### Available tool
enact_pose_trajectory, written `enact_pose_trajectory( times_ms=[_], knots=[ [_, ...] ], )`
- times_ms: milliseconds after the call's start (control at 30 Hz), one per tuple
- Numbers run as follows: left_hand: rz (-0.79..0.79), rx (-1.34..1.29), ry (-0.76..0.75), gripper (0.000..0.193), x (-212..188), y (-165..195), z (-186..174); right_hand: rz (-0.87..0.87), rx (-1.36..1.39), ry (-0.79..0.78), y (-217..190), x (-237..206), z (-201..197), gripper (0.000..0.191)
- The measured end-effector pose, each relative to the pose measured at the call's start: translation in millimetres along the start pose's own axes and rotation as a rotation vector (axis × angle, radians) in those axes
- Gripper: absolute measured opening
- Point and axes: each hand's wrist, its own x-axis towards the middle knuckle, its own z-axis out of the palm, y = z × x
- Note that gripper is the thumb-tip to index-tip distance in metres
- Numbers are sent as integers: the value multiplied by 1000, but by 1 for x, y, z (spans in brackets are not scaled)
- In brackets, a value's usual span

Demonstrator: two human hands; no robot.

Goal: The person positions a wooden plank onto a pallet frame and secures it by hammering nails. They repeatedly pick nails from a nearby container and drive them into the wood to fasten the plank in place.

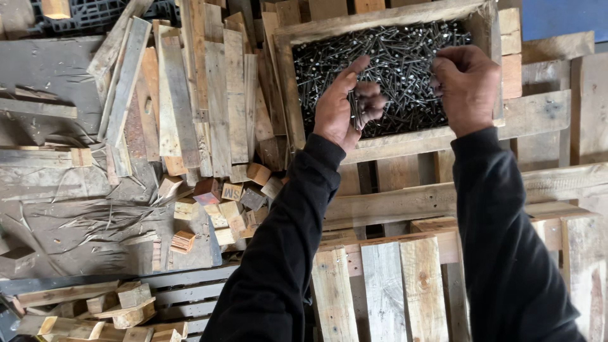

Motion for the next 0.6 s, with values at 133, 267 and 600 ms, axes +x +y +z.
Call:
enact_pose_trajectory(
  times_ms=[133, 267, 600],
  knots=[
    [110, -197, -171, 33, 17, -24, 8, 171, 442, 49, -8, -36, -9, 5],
    [75, -331, -72, 45, 22, -36, 28, 46, 624, 55, -29, -64, 11, 6],
    [53, -288, -69, 40, -40, -90, 53, -39, -25, 246, -58, -172, 1, 17]
  ],
)
